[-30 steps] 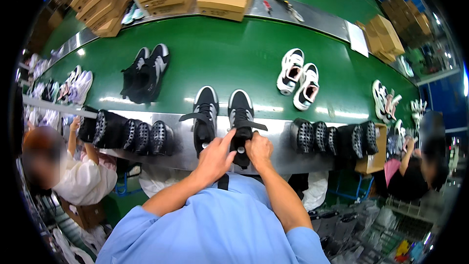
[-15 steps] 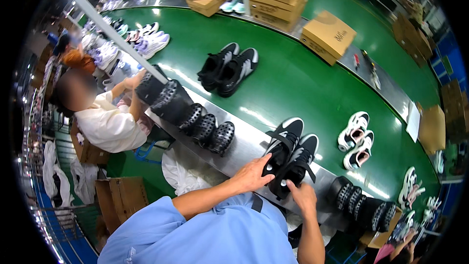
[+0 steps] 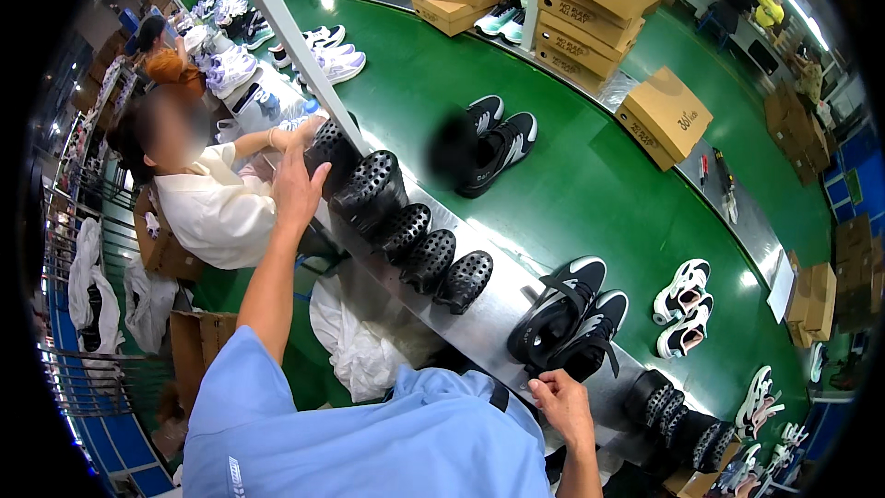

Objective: The person picks up and handles various shoes on a production line, turning them over and checking the surfaces and interiors before placing them back or into a bag.

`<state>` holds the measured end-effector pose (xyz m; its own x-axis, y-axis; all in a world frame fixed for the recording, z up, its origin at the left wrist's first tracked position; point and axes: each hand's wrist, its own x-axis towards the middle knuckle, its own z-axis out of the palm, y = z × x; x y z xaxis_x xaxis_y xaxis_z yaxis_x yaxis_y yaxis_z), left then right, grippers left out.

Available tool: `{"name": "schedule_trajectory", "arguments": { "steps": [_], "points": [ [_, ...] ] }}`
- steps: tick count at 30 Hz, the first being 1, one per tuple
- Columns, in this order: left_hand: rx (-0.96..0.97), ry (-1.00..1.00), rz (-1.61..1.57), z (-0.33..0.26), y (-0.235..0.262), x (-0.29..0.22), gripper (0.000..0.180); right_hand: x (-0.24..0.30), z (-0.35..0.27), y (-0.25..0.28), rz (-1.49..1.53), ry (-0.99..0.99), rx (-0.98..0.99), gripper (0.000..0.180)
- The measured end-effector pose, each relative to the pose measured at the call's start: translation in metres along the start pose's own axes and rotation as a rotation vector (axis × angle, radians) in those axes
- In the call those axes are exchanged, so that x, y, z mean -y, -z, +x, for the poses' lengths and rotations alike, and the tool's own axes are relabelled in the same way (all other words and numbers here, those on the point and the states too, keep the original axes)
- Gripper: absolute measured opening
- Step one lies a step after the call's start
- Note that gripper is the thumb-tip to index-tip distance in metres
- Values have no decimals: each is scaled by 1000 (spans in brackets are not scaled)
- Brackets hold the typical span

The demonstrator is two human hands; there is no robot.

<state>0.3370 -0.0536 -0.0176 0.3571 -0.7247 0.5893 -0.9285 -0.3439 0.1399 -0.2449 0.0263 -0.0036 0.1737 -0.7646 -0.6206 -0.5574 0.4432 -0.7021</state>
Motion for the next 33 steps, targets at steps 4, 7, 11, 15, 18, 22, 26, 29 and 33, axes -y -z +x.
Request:
{"name": "schedule_trajectory", "arguments": {
  "steps": [4,7,11,15,18,22,26,29,33],
  "points": [
    [20,223,-79,17,34,-14,41,17,-8,-10,-30,-8,9,27],
    [-286,150,-115,13,93,-40,38,28,-11,-14,-12,13,-39,25],
    [-278,-31,-296,-36,155,-128,41,46,-4,-22,337,166,-7,45],
    [125,-412,-728,-105,139,-233,47,96,11,-54,922,197,271,70],
    [165,-536,-860,-140,113,-277,51,72,16,-47,1215,30,182,50],
    [675,-292,-1214,-141,82,-309,52,33,-1,-12,1039,-147,297,38],
    [1205,87,-1459,-143,42,-350,41,8,-11,-14,716,-130,218,60],
    [1314,356,-1420,-158,31,-357,36,38,-47,9,-480,70,-385,85],
    [1290,565,-1431,-186,28,-378,33,32,-55,12,-399,39,-230,68]
  ]
}}
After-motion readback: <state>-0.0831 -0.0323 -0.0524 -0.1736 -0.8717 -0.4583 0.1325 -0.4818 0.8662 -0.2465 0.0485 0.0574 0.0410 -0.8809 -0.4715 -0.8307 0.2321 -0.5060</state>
